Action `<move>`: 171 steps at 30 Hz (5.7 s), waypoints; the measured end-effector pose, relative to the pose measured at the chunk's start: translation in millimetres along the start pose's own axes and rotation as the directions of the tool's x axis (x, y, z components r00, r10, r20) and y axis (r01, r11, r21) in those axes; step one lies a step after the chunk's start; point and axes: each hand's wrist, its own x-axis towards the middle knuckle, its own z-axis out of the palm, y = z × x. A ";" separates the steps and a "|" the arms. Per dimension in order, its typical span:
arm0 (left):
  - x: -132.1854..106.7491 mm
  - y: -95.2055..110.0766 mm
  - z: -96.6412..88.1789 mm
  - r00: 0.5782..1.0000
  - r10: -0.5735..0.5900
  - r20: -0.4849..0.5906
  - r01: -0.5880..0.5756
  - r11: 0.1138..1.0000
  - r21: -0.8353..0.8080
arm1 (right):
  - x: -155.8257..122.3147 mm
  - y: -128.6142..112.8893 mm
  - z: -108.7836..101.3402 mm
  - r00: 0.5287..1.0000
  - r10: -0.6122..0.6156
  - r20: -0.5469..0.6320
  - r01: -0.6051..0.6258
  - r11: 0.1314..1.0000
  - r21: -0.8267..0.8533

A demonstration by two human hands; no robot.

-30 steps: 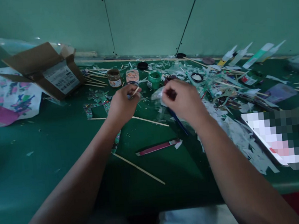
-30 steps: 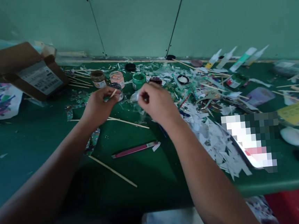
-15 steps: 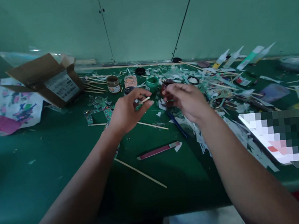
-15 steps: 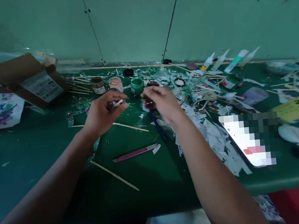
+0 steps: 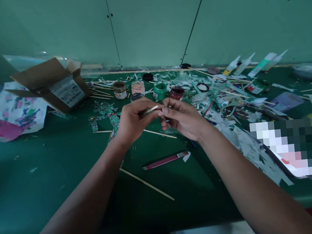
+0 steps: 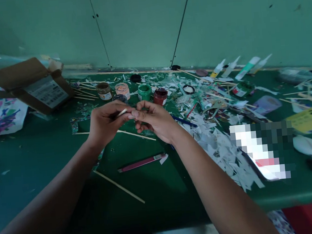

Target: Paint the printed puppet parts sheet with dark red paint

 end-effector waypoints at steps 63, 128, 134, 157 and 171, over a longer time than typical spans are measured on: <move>-5.2 6.6 4.7 0.962 0.274 -0.004 -0.274 0.962 0.009 | -22.6 -16.6 27.2 0.650 -0.754 0.092 0.431 0.266 -0.862; 0.0 -13.4 -18.7 0.968 0.104 0.227 -0.198 0.874 0.445 | -3.7 -2.0 6.5 0.898 -0.431 0.090 0.286 0.415 -0.864; 2.6 -6.2 -18.2 0.963 0.020 0.269 -0.146 0.878 0.456 | -2.7 -2.0 4.0 0.891 -0.448 0.070 0.249 0.355 -0.901; -4.0 -16.9 -14.0 0.989 0.092 0.117 -0.132 0.903 0.409 | 0.4 1.5 5.8 0.948 -0.303 -0.101 0.146 0.692 -0.707; 3.1 -12.4 -10.5 0.959 0.282 0.029 -0.273 0.893 0.357 | -1.4 -4.2 2.9 1.000 0.000 -0.025 -0.007 0.960 -0.278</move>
